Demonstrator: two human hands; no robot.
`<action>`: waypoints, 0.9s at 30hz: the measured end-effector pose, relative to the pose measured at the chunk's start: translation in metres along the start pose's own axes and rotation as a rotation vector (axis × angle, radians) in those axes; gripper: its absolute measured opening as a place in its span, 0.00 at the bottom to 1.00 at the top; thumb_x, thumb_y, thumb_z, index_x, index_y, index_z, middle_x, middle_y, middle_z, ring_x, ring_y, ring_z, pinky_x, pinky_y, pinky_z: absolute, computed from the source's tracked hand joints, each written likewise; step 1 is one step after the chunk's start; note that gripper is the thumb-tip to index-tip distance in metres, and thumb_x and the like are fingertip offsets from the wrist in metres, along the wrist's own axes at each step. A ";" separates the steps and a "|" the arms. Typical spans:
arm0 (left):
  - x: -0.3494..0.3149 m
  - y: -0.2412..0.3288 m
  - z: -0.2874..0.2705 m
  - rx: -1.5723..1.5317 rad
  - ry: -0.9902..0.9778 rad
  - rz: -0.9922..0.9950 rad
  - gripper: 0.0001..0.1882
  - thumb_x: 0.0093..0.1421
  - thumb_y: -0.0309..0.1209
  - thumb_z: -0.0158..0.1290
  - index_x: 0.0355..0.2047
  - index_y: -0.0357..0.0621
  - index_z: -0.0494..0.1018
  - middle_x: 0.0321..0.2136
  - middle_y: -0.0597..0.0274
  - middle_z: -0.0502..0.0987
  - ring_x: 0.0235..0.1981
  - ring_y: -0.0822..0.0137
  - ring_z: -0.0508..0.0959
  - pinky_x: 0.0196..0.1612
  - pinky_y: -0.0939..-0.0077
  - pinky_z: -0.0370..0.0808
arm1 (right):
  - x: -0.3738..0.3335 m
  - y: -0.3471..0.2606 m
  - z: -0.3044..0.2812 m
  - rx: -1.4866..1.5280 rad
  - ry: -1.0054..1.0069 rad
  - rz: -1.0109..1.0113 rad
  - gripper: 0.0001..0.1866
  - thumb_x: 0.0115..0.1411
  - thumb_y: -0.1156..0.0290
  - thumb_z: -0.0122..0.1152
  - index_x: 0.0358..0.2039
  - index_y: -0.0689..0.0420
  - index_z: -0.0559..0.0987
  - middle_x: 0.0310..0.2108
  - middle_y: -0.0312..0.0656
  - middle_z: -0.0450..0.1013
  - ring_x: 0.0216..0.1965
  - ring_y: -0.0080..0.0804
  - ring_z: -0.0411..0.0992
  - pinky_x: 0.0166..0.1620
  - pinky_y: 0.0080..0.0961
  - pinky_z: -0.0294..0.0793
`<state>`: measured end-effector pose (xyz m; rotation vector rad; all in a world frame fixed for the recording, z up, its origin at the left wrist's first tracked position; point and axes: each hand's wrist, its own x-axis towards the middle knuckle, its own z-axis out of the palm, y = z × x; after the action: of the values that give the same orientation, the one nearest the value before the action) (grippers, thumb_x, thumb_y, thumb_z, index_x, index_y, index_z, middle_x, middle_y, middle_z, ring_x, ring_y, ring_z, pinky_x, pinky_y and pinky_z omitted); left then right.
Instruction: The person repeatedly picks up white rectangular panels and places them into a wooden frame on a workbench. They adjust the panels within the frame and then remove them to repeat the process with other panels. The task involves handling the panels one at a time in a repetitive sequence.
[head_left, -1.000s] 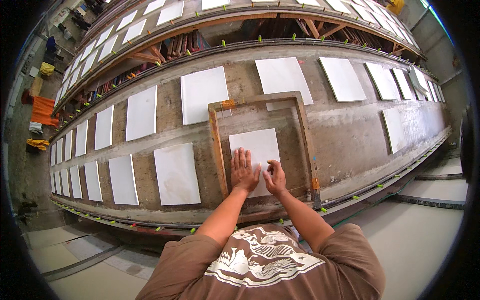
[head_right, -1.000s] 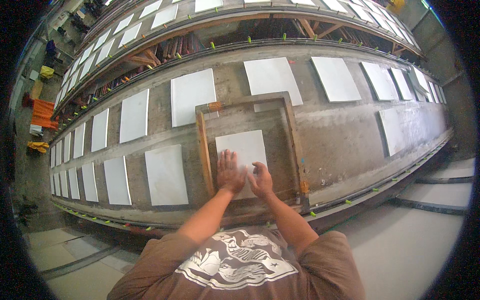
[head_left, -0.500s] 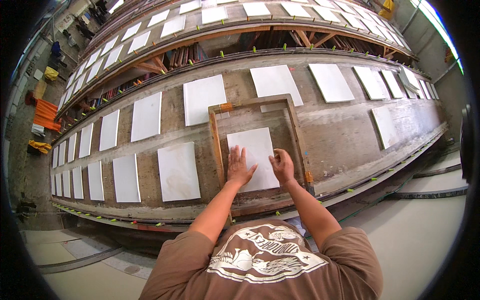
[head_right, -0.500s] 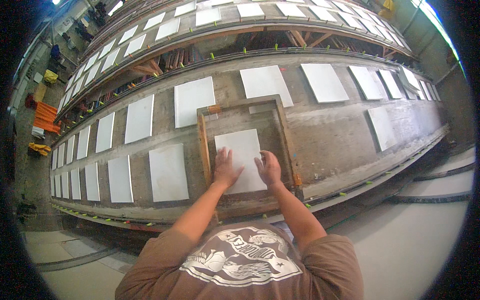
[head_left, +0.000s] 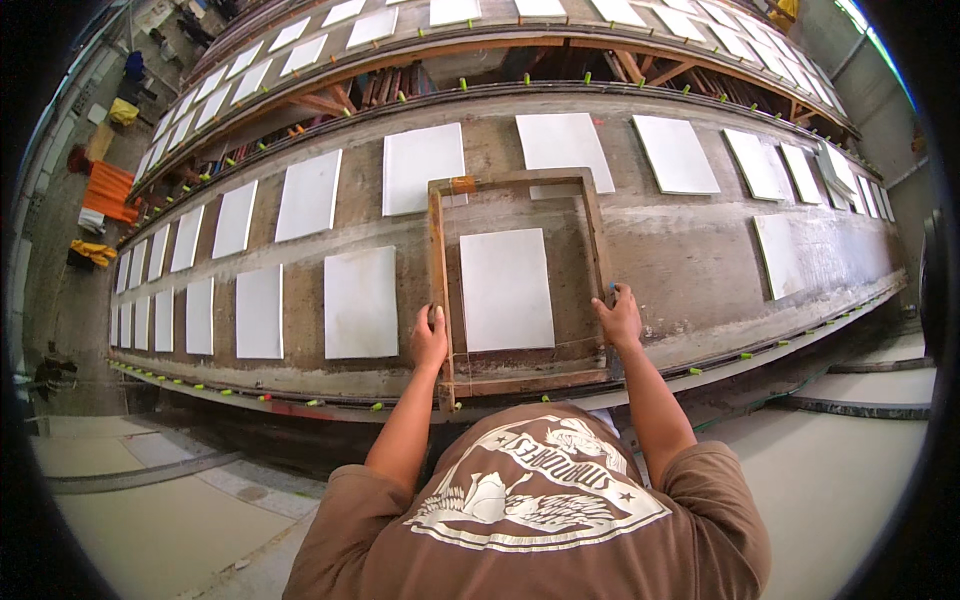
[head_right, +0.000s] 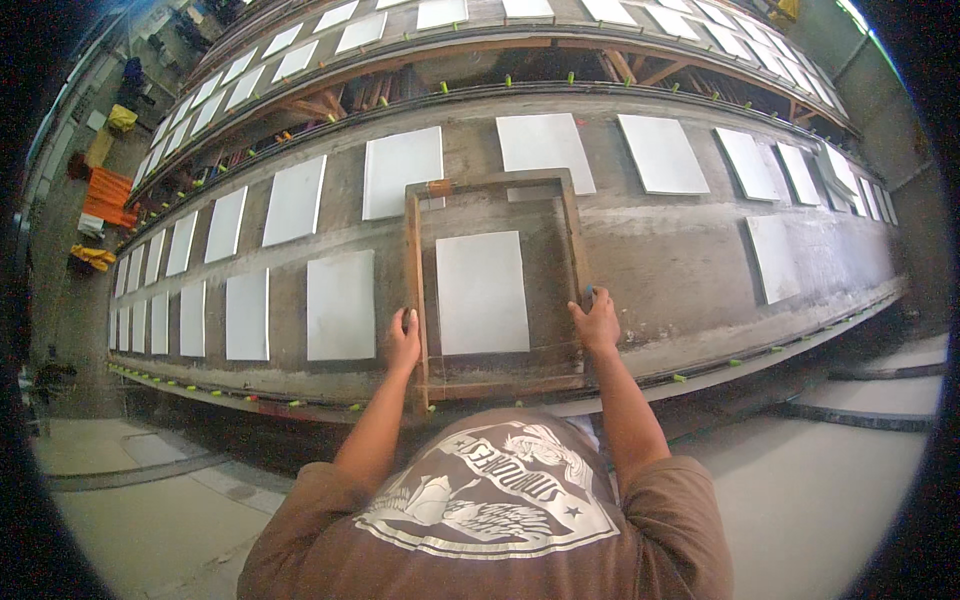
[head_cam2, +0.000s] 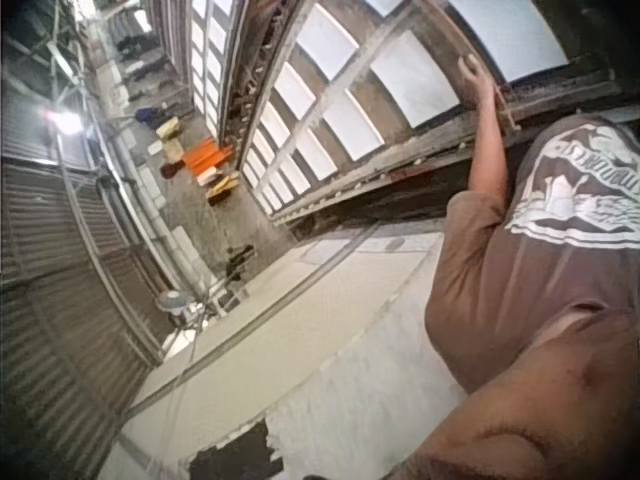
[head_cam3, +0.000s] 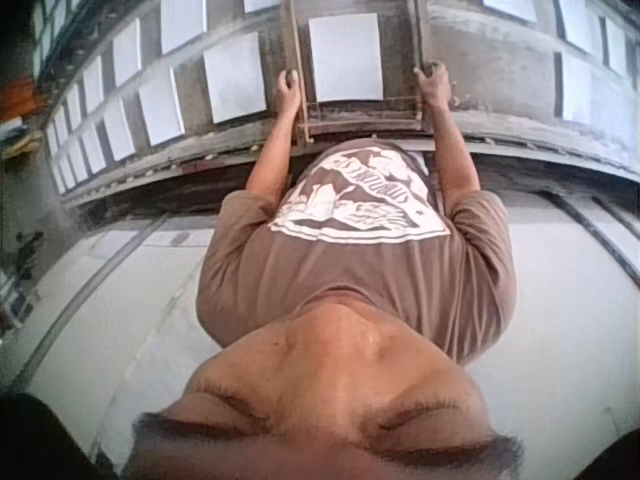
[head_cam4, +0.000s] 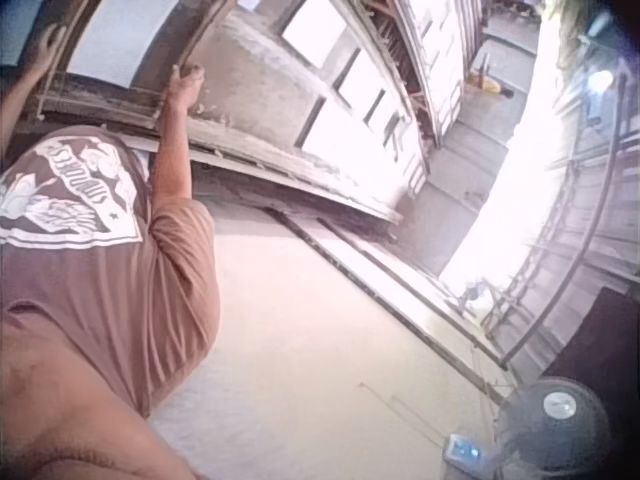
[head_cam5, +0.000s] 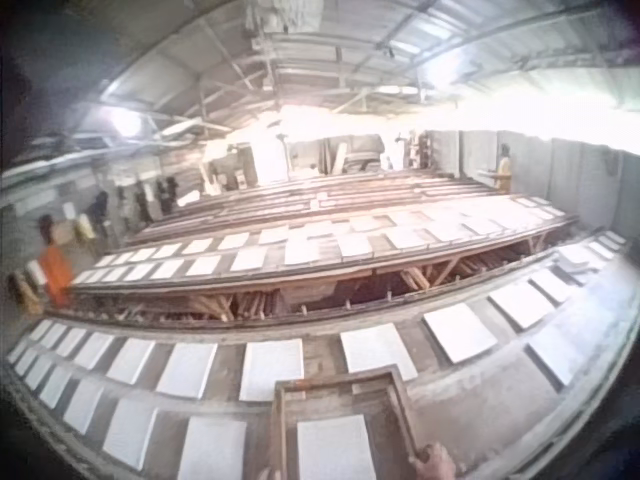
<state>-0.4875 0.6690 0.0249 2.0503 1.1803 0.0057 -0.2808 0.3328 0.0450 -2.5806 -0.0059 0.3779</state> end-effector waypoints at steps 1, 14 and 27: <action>-0.004 -0.002 0.001 0.030 -0.031 -0.027 0.35 0.71 0.62 0.38 0.67 0.52 0.64 0.57 0.44 0.74 0.57 0.44 0.75 0.58 0.48 0.73 | -0.002 0.006 0.004 -0.015 -0.020 -0.021 0.37 0.57 0.52 0.71 0.61 0.55 0.66 0.56 0.53 0.72 0.56 0.56 0.72 0.55 0.47 0.74; 0.003 -0.016 0.016 -0.126 0.103 0.076 0.38 0.72 0.61 0.39 0.65 0.40 0.67 0.58 0.39 0.74 0.58 0.39 0.74 0.59 0.51 0.73 | -0.005 -0.001 -0.007 -0.013 -0.051 -0.103 0.34 0.56 0.67 0.64 0.63 0.57 0.66 0.53 0.56 0.73 0.56 0.56 0.72 0.56 0.46 0.73; -0.007 0.002 -0.008 -0.214 0.169 0.166 0.34 0.71 0.60 0.43 0.59 0.41 0.73 0.43 0.44 0.82 0.46 0.44 0.82 0.47 0.53 0.77 | -0.020 0.000 -0.017 0.055 0.064 -0.147 0.36 0.55 0.68 0.66 0.64 0.60 0.68 0.52 0.57 0.73 0.55 0.57 0.72 0.56 0.45 0.73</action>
<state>-0.4925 0.6676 0.0344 1.9796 1.0556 0.3771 -0.2953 0.3223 0.0645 -2.5180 -0.1590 0.2371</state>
